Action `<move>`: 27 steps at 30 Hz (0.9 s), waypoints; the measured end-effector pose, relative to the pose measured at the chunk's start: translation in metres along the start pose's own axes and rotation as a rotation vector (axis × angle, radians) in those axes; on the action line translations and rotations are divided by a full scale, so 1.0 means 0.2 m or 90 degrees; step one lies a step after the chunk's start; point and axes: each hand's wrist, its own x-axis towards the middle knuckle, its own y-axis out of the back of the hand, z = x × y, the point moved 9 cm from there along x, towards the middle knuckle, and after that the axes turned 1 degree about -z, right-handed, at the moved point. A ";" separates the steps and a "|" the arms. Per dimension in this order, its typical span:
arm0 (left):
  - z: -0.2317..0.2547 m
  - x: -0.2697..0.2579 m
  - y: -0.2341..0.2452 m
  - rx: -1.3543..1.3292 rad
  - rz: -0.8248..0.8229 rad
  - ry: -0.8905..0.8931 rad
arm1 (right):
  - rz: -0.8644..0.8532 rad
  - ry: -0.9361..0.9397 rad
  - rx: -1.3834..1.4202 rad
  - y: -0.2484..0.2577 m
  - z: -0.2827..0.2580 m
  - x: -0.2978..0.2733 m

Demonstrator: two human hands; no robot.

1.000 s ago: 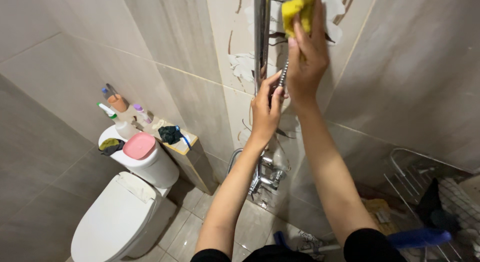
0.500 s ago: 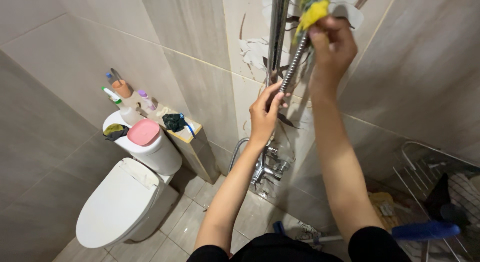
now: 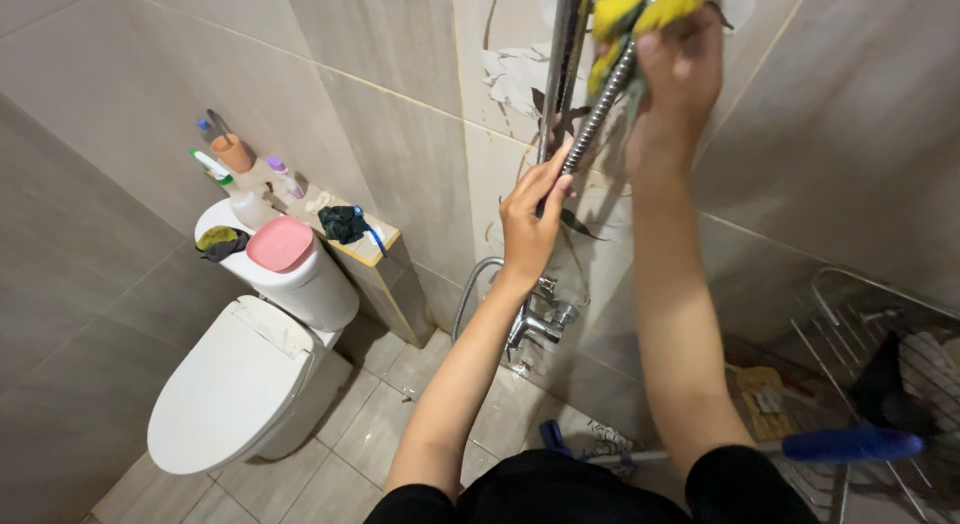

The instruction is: The person scrubs a metal shower hose with a blue brush, then sprays the hose and wall with a white spray bottle, and finally wipes the hose with a yellow cloth. The person handles the shower hose, spray bottle, and cloth throughout the task.

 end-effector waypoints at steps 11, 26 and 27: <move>0.01 -0.03 0.00 0.045 0.027 -0.073 | 0.045 0.094 -0.171 -0.03 -0.07 0.13; -0.06 -0.05 -0.02 0.008 0.004 -0.011 | 0.074 -0.078 -0.119 0.07 0.04 0.14; -0.06 -0.04 -0.01 0.001 0.005 -0.025 | 0.018 -0.055 -0.072 0.03 0.01 0.18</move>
